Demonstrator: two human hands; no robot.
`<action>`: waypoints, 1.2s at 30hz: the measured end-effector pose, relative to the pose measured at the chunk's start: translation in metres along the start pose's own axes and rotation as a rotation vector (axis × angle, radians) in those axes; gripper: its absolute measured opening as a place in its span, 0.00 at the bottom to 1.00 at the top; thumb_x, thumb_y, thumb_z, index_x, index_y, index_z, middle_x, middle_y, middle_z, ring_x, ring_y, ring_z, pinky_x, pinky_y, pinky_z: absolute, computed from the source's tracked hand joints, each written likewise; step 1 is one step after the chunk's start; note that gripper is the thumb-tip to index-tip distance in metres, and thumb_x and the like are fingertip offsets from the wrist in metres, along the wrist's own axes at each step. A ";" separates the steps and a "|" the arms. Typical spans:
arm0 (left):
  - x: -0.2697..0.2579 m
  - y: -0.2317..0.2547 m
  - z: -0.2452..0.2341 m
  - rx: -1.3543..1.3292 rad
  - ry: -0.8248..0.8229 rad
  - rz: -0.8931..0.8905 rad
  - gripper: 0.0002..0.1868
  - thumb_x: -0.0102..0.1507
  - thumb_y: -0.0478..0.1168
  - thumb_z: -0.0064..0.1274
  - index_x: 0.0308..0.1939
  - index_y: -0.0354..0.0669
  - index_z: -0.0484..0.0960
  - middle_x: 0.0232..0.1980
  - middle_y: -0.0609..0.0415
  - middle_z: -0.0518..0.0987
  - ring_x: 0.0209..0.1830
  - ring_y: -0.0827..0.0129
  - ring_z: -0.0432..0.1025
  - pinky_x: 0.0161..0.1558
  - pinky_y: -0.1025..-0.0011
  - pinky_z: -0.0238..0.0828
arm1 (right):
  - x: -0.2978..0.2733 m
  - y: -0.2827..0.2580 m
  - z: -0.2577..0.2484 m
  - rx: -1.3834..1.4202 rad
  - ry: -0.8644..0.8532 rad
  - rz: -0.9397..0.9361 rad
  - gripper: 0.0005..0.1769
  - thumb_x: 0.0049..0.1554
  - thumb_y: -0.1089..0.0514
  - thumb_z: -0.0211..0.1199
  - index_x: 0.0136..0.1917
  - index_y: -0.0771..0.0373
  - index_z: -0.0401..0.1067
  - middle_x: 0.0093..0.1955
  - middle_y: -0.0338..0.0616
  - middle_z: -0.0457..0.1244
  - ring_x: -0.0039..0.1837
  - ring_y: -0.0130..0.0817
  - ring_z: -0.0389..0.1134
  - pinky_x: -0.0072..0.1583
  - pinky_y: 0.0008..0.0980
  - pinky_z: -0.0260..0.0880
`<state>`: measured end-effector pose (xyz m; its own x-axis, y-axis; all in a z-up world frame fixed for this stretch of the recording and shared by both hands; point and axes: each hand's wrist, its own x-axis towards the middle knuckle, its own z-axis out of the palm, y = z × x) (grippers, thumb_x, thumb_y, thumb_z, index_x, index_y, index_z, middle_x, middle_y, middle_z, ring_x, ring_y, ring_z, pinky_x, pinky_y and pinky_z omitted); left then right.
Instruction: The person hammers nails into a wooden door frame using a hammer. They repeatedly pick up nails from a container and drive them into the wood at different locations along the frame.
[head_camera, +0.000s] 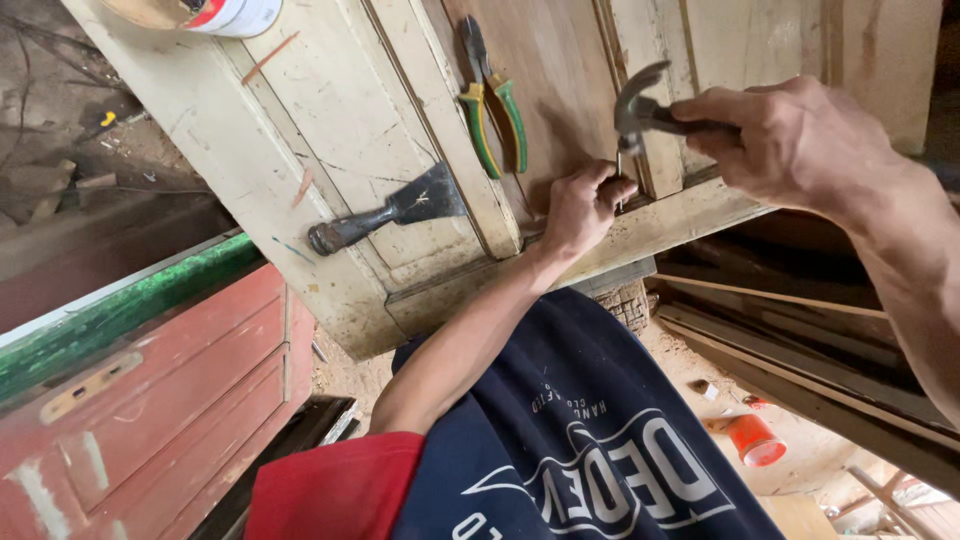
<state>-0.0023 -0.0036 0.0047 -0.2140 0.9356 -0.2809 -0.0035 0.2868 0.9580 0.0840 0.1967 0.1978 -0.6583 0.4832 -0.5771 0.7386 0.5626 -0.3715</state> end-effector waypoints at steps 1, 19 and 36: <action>0.004 -0.003 0.001 0.014 -0.012 -0.032 0.05 0.66 0.35 0.56 0.40 0.36 0.83 0.39 0.45 0.86 0.31 0.68 0.82 0.30 0.75 0.81 | 0.001 0.006 0.004 0.053 0.022 -0.019 0.15 0.64 0.59 0.61 0.63 0.62 0.79 0.33 0.49 0.69 0.27 0.29 0.63 0.29 0.30 0.59; 0.007 -0.001 0.001 0.009 -0.036 0.002 0.05 0.66 0.37 0.58 0.41 0.37 0.84 0.37 0.48 0.86 0.31 0.70 0.82 0.31 0.73 0.83 | 0.001 0.003 -0.012 0.026 0.053 0.044 0.17 0.61 0.62 0.66 0.64 0.62 0.78 0.36 0.55 0.70 0.30 0.36 0.68 0.32 0.32 0.65; 0.008 0.009 -0.039 -0.184 -0.209 -0.028 0.13 0.72 0.31 0.47 0.59 0.37 0.80 0.50 0.43 0.82 0.42 0.66 0.82 0.45 0.73 0.83 | -0.064 0.031 0.072 0.627 0.212 0.365 0.22 0.70 0.62 0.60 0.72 0.76 0.65 0.37 0.53 0.65 0.33 0.29 0.62 0.31 0.30 0.59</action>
<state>-0.0419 -0.0015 0.0134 -0.0051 0.9555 -0.2948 -0.1881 0.2887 0.9388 0.1596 0.1354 0.1708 -0.3228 0.7201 -0.6142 0.8176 -0.1147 -0.5642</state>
